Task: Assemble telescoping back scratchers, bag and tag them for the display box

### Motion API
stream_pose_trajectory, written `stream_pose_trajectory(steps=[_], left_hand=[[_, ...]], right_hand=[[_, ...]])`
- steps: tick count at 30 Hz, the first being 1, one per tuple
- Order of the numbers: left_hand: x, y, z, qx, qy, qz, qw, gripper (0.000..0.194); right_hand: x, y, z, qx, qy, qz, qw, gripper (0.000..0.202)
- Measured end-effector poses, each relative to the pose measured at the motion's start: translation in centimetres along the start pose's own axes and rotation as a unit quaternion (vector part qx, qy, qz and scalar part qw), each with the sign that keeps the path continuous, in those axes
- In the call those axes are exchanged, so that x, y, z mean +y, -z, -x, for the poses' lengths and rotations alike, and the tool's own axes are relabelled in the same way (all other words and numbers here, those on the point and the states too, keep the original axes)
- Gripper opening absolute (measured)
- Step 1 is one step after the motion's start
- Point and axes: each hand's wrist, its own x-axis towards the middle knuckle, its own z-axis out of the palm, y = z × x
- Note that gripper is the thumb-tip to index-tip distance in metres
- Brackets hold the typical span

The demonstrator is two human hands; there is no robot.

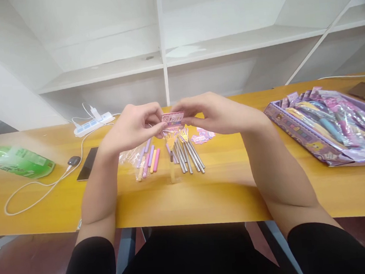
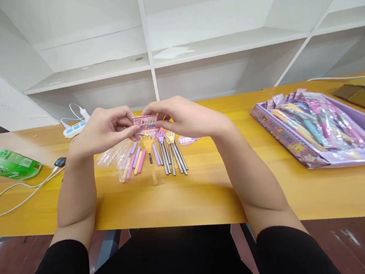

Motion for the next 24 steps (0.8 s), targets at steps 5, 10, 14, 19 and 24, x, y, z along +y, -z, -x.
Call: stream_pose_trajectory(steps=[5,10,14,19,24], left_hand=[[-0.2,0.3,0.2,-0.002,0.026,0.007,1.0,0.021],[-0.6,0.4,0.1,-0.032,0.034,0.065,0.997,0.018],[-0.8,0.4,-0.1,-0.078,0.035,0.046,0.995,0.02],[-1.3,0.7,-0.3,-0.046,0.046,0.079,0.995,0.029],[-1.8,1.0,-0.2,-0.018,0.067,0.066,0.995,0.026]], right_hand=[[2.6,-2.7,0.4,-0.114,-0.079,-0.15,0.979,0.044],[4.2,-11.9,3.8,-0.039,-0.162,-0.275,0.947,0.033],[3.2,-15.5,7.5,0.01,-0.187,-0.291,0.938,0.041],[3.2,-12.9,11.3,0.105,-0.242,-0.259,0.929,0.046],[6.8,-4.2,16.4,0.274,-0.323,-0.106,0.9,0.034]])
